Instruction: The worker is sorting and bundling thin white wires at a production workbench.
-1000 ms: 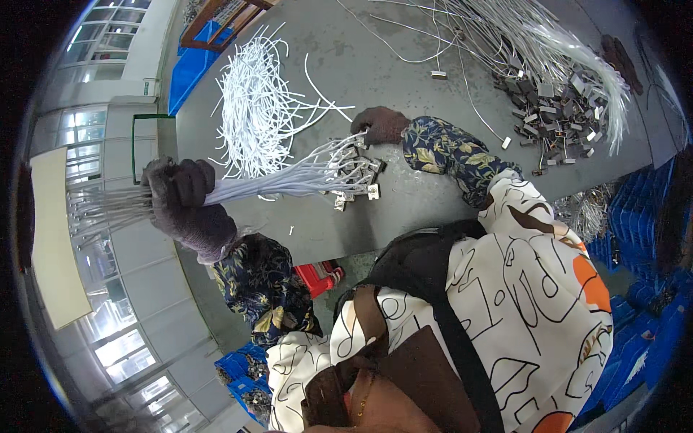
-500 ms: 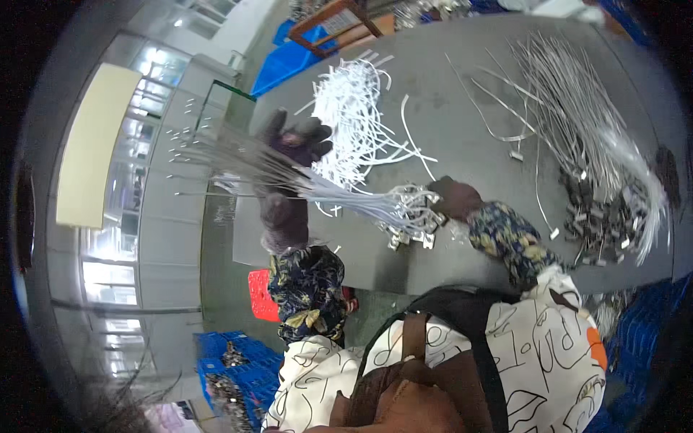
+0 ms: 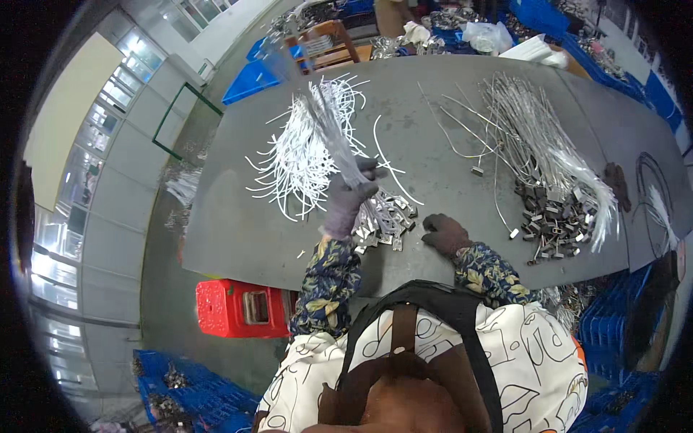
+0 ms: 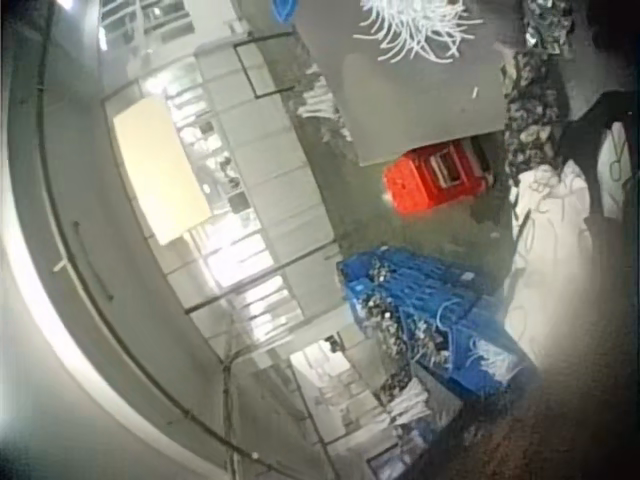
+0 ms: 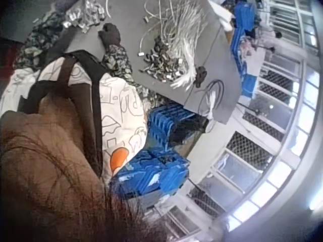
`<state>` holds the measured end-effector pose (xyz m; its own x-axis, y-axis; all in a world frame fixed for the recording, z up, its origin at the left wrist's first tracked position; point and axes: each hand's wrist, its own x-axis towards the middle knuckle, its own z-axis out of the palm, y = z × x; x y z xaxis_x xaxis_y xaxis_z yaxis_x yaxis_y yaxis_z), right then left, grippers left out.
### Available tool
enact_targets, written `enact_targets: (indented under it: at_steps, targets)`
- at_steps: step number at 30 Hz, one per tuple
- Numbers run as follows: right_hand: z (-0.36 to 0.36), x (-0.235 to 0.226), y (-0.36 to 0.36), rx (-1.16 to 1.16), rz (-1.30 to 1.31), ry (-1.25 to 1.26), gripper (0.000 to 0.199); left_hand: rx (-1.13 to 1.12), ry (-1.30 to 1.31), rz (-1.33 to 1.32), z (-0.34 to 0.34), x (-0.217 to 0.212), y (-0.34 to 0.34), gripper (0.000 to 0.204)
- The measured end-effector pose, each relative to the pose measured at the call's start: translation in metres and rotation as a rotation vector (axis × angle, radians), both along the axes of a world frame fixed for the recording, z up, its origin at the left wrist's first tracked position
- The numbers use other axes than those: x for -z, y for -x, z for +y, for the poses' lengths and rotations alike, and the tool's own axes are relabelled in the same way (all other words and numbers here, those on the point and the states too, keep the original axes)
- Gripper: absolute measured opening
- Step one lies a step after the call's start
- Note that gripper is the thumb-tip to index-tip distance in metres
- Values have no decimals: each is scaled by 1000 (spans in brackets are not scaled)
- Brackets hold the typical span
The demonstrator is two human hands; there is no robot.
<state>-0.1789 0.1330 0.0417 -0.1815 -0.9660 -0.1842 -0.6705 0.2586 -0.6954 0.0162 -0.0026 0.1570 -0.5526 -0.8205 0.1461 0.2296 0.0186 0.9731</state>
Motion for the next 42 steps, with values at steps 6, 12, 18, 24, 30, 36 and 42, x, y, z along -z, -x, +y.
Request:
enact_targets:
  at_steps: [6, 12, 18, 24, 30, 36, 42]
  targets:
    - [31, 19, -32, 59, -136, -50, 34, -317, 192, -35, -12, 42, -4, 31]
    - [76, 62, -24, 324, -434, -8, 23, -984, 518, -207, -47, 13, -83, 31]
    - [73, 35, -64, 475, -191, -58, 29, -1430, 949, -810, -243, 41, -382, 42]
    - [81, 62, -70, 558, -103, -49, 32, -1076, -48, -1039, -281, 38, -458, 91]
    - [82, 49, -76, 551, -31, 39, 28, -1420, 100, -1436, -196, 98, -407, 72]
    - [68, 54, -76, 434, 147, 106, 28, -1051, 338, -1006, -57, 146, -154, 41]
    - [79, 86, -39, 162, 191, 200, 29, 28, 321, -1111, -23, 154, 68, 40]
